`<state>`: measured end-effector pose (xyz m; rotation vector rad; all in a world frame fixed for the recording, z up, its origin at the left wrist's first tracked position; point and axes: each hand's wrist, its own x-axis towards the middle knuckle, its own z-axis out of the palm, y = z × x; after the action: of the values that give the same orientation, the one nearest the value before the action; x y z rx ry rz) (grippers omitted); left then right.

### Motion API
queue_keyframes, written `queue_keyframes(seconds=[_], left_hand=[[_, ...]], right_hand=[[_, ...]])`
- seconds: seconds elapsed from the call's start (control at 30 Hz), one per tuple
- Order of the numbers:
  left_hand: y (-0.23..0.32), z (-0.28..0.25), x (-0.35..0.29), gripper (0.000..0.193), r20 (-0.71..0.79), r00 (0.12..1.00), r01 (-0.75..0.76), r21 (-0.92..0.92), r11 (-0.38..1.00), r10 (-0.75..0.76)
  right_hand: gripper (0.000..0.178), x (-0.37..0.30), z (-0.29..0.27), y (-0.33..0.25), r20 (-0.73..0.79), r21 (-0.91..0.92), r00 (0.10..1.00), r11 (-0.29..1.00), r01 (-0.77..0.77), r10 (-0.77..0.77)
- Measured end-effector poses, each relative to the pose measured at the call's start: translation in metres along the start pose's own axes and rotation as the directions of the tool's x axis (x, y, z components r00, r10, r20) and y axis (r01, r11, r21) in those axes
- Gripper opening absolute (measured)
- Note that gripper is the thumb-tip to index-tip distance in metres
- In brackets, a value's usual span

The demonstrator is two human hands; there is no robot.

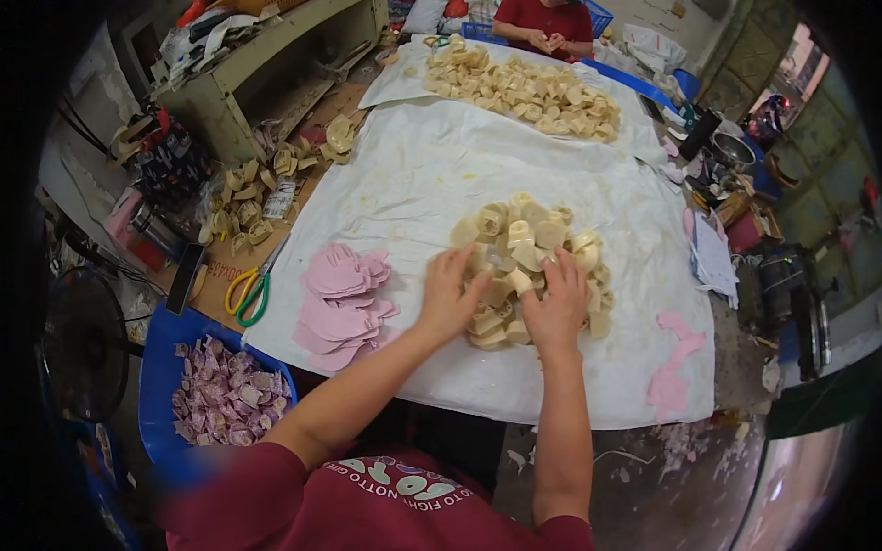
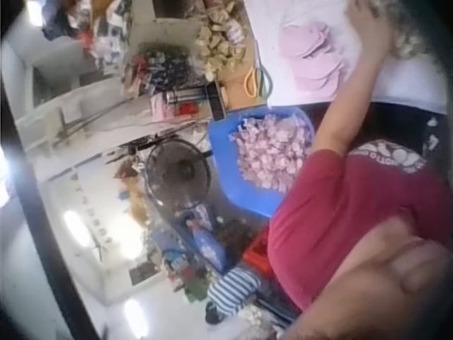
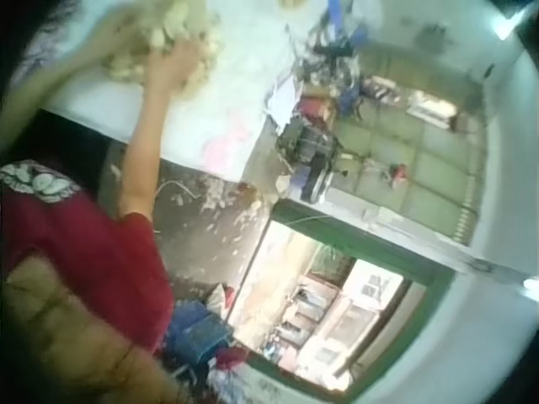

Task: The person wraps small pink foam pieces around beige plastic components by hand. They pick up a plastic piece, wrap the foam around it, and place the finished unit on a white sheet on the table. The process is repeated continuously throughout the clip.

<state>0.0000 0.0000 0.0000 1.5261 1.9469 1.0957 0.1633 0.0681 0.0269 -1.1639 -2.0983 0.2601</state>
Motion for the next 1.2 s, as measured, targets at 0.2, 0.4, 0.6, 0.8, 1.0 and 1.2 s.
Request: queue_keyframes(seconds=[0.2, 0.4, 0.6, 0.8, 1.0, 1.2], left_hand=[[-0.03, -0.001, -0.016, 0.061, -0.023, 0.988, -0.149, -0.317, 0.937, 0.15], [-0.008, -0.036, -0.057, 0.068, 0.004, 0.995, -0.097, -0.21, 0.973, 0.1], [-0.037, -0.105, -0.12, 0.074, -0.083, 0.931, -0.359, -0.032, 0.933, 0.356], [-0.099, -0.165, -0.16, 0.083, -0.044, 0.963, -0.234, 0.365, 0.901, 0.268], [-0.089, -0.115, -0.151, 0.085, 0.002, 0.991, -0.12, 0.465, 0.877, 0.134], [-0.08, -0.098, -0.154, 0.078, -0.156, 0.973, -0.117, 0.307, 0.944, 0.172]], right_hand=[[0.035, -0.005, 0.014, -0.046, -0.062, -0.225, 0.971, 0.951, 0.212, -0.231], [0.033, 0.017, 0.033, -0.049, 0.003, -0.222, 0.959, 0.935, 0.277, -0.283], [0.037, 0.024, 0.034, -0.028, -0.122, 0.344, 0.988, 0.93, 0.133, -0.096], [0.048, -0.007, 0.012, -0.003, -0.213, 0.063, 0.97, 0.989, 0.133, -0.116], [0.049, -0.032, -0.001, -0.02, -0.156, -0.201, 0.964, 0.962, 0.183, -0.216], [0.031, -0.075, 0.035, -0.123, 0.026, 0.29, 0.958, 0.92, 0.266, -0.285]])
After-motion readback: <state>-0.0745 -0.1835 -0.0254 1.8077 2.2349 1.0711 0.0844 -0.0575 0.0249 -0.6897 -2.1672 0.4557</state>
